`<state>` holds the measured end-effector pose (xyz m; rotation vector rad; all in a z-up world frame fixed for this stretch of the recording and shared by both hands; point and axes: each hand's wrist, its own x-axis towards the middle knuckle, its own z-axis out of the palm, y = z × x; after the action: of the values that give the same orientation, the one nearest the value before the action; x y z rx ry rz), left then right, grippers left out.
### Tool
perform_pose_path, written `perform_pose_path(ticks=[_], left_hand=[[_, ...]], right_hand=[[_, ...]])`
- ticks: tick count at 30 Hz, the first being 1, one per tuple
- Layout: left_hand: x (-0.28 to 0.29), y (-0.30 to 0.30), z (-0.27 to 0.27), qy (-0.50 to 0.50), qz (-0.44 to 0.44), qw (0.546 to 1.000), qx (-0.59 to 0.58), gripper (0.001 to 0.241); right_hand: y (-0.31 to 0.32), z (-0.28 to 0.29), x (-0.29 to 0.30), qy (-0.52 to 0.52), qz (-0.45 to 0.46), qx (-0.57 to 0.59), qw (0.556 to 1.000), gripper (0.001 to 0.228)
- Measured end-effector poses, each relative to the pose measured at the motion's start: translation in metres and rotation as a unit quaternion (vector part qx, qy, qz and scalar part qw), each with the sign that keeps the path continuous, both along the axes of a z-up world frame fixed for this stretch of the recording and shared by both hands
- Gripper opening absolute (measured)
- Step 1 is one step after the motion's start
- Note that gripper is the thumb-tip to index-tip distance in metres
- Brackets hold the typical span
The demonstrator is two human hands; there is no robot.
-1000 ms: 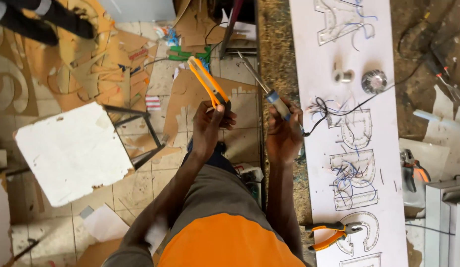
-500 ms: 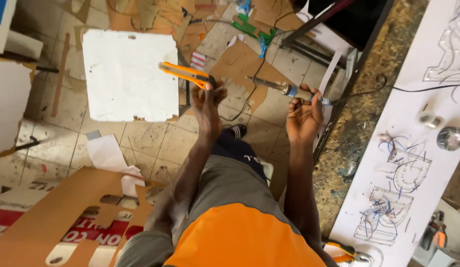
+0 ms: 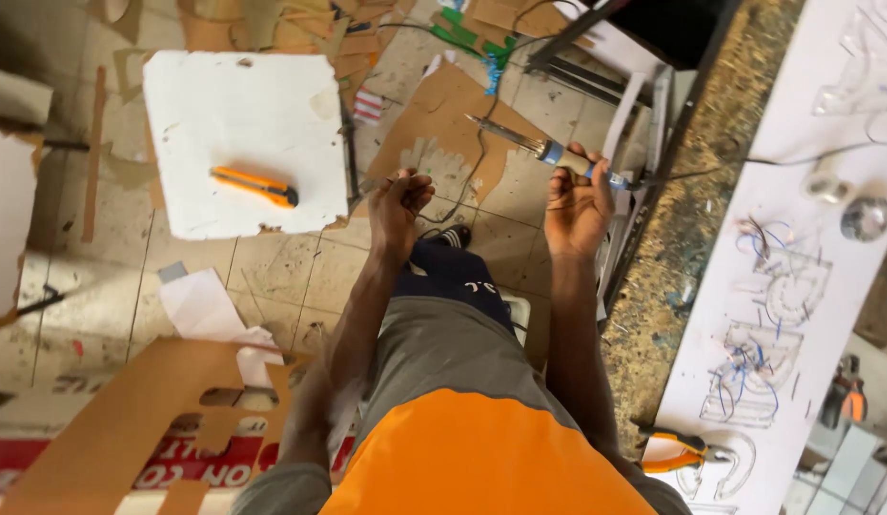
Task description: Soldering electrical wires to LED points on a large sign board
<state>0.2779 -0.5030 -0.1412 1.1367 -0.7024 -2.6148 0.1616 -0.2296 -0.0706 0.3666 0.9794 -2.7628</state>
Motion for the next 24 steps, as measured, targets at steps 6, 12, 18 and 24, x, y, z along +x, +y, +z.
perform_pose_path(ticks=[6,12,18,24], left_hand=[[-0.050,0.074,0.069,0.096,-0.201,0.974,-0.038,0.017],[-0.099,0.139,0.110,0.135,-0.314,0.937,-0.072,0.018],[-0.123,0.226,0.164,0.191,-0.457,0.855,-0.150,0.023],[-0.139,0.312,0.200,0.329,-0.581,0.715,-0.208,0.037]], right_hand=[[0.041,0.057,0.019,0.045,-0.141,-0.040,0.988,0.027],[0.142,0.135,0.058,0.087,-0.283,-0.085,0.951,0.031],[0.228,0.170,0.104,0.131,-0.354,-0.129,0.917,0.036],[0.281,0.208,0.139,0.220,-0.401,-0.156,0.876,0.035]])
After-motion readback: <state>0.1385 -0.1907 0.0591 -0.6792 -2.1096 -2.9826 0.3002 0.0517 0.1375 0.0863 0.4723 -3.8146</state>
